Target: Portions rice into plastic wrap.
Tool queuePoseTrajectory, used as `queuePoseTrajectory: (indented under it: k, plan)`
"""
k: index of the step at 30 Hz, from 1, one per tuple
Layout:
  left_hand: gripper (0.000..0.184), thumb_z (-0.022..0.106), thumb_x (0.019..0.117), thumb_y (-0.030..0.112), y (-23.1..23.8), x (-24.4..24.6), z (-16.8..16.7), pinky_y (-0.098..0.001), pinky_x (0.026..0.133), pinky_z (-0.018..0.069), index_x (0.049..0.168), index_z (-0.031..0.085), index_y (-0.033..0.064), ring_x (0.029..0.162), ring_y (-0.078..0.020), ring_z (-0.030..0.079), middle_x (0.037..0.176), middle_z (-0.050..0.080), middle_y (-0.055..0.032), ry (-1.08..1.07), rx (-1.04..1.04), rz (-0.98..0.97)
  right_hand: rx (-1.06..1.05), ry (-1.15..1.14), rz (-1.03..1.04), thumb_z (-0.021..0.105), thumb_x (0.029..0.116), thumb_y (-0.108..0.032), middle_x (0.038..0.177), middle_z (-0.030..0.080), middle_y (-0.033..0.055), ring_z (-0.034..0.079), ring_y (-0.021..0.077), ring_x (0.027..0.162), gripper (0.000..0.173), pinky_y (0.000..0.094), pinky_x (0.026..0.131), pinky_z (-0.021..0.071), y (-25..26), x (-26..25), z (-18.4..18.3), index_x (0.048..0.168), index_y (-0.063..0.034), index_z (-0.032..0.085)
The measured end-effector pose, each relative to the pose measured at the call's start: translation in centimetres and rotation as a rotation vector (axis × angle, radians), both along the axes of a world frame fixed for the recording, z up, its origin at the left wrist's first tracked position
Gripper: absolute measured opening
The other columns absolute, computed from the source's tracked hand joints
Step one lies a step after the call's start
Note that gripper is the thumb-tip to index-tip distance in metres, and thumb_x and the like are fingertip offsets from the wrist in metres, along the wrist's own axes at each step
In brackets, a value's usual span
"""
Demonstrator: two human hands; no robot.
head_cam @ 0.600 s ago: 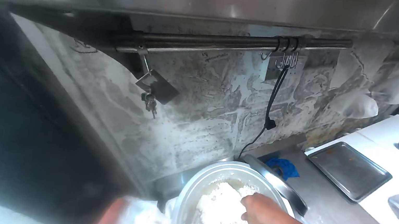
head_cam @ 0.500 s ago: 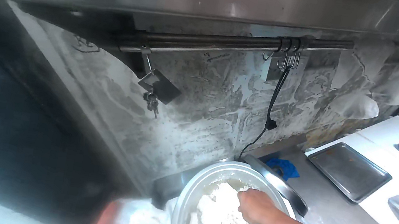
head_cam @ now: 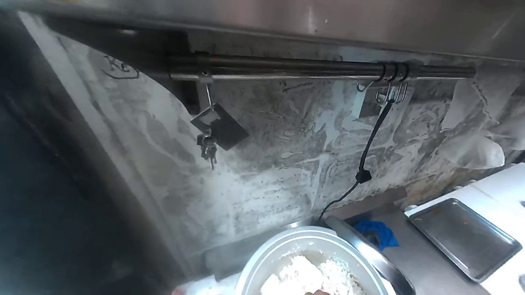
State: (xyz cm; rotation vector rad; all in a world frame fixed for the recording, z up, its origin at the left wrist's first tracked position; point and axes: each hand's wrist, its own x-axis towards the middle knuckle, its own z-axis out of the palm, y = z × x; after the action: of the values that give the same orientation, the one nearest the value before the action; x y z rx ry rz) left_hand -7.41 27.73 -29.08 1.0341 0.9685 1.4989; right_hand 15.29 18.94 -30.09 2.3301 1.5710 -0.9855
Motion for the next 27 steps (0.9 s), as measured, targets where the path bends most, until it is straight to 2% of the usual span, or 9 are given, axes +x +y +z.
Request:
queuePoseTrajectory:
  k: [3,6,9,12,14,16,17,23,27]
  plan:
    - [0.066,0.048,0.0970,-0.006,0.2,0.5,-0.1,-0.0305,0.064,0.0604,0.160,0.030,0.0036,0.087,-0.0135,0.068,0.154,0.044,-0.0158,0.006,0.005,0.001,-0.032,0.063,-0.021,0.066,0.0924,-0.032,0.086,0.068,0.0193,0.070,0.0375,0.076,0.030,0.0603,0.063,0.0566,0.5,-0.2,-0.8,0.094,-0.0017,0.065]
    - [0.066,0.048,0.0961,-0.007,0.2,1.0,0.0,-0.0303,0.062,0.0609,0.159,0.030,0.0024,0.084,-0.0137,0.069,0.153,0.044,-0.0168,0.016,0.015,-0.010,-0.086,0.165,-0.090,0.062,0.0956,-0.041,0.080,0.067,0.0164,0.068,0.0322,0.067,0.040,0.0555,0.061,0.0562,0.9,0.2,-1.2,0.096,-0.0019,0.064]
    - [0.067,0.048,0.0958,-0.007,0.0,1.3,-0.1,-0.0307,0.063,0.0611,0.159,0.031,0.0031,0.085,-0.0142,0.069,0.152,0.045,-0.0171,0.016,-0.002,-0.010,-0.099,0.308,-0.141,0.062,0.0961,-0.048,0.079,0.068,0.0132,0.068,0.0279,0.065,0.045,0.0525,0.061,0.0577,0.7,0.5,-1.9,0.103,-0.0031,0.063]
    - [0.065,0.048,0.0966,-0.006,0.1,1.1,-0.3,-0.0310,0.063,0.0612,0.159,0.031,0.0035,0.086,-0.0140,0.069,0.151,0.045,-0.0170,0.012,0.008,-0.005,-0.074,0.477,-0.226,0.061,0.0980,-0.048,0.074,0.066,0.0079,0.064,0.0220,0.060,0.044,0.0452,0.057,0.0550,0.2,1.5,-1.3,0.099,-0.0049,0.063]
    - [0.066,0.048,0.0960,-0.007,0.2,0.8,-0.2,-0.0309,0.063,0.0610,0.159,0.031,0.0030,0.085,-0.0141,0.069,0.151,0.046,-0.0169,0.008,0.018,-0.001,-0.065,0.487,-0.301,0.060,0.1002,-0.049,0.076,0.066,0.0074,0.065,0.0211,0.061,0.044,0.0429,0.058,0.0557,-0.1,2.7,-0.3,0.105,-0.0049,0.062]
    - [0.066,0.047,0.0958,-0.007,0.3,0.7,-0.4,-0.0304,0.062,0.0608,0.159,0.030,0.0026,0.084,-0.0135,0.068,0.151,0.045,-0.0168,0.008,0.017,0.001,-0.070,0.400,-0.368,0.059,0.1002,-0.049,0.082,0.068,0.0096,0.068,0.0232,0.065,0.046,0.0447,0.062,0.0589,0.2,3.7,-0.1,0.113,-0.0048,0.059]
    - [0.067,0.048,0.0954,-0.008,0.4,0.7,-0.5,-0.0306,0.062,0.0609,0.159,0.030,0.0025,0.084,-0.0136,0.069,0.151,0.045,-0.0168,0.007,0.017,0.000,-0.064,0.346,-0.381,0.060,0.0993,-0.049,0.082,0.068,0.0102,0.069,0.0240,0.065,0.046,0.0456,0.063,0.0602,0.5,3.9,-0.2,0.113,-0.0049,0.058]
    - [0.065,0.049,0.0966,-0.005,0.3,1.4,-0.9,-0.0307,0.062,0.0611,0.159,0.031,0.0023,0.080,-0.0131,0.069,0.152,0.044,-0.0163,0.020,0.008,-0.005,-0.042,0.235,-0.287,0.061,0.0964,-0.042,0.083,0.069,0.0169,0.070,0.0313,0.069,0.042,0.0544,0.065,0.0586,3.2,-0.3,-0.9,0.099,-0.0006,0.064]
    - [0.065,0.048,0.0973,-0.005,0.1,2.0,-1.7,-0.0311,0.060,0.0607,0.159,0.031,0.0023,0.077,-0.0132,0.068,0.156,0.042,-0.0158,0.020,0.023,-0.020,-0.031,0.315,-0.337,0.060,0.0962,-0.047,0.078,0.067,0.0129,0.069,0.0272,0.064,0.044,0.0503,0.060,0.0591,3.4,-1.7,-2.9,0.100,-0.0032,0.062]
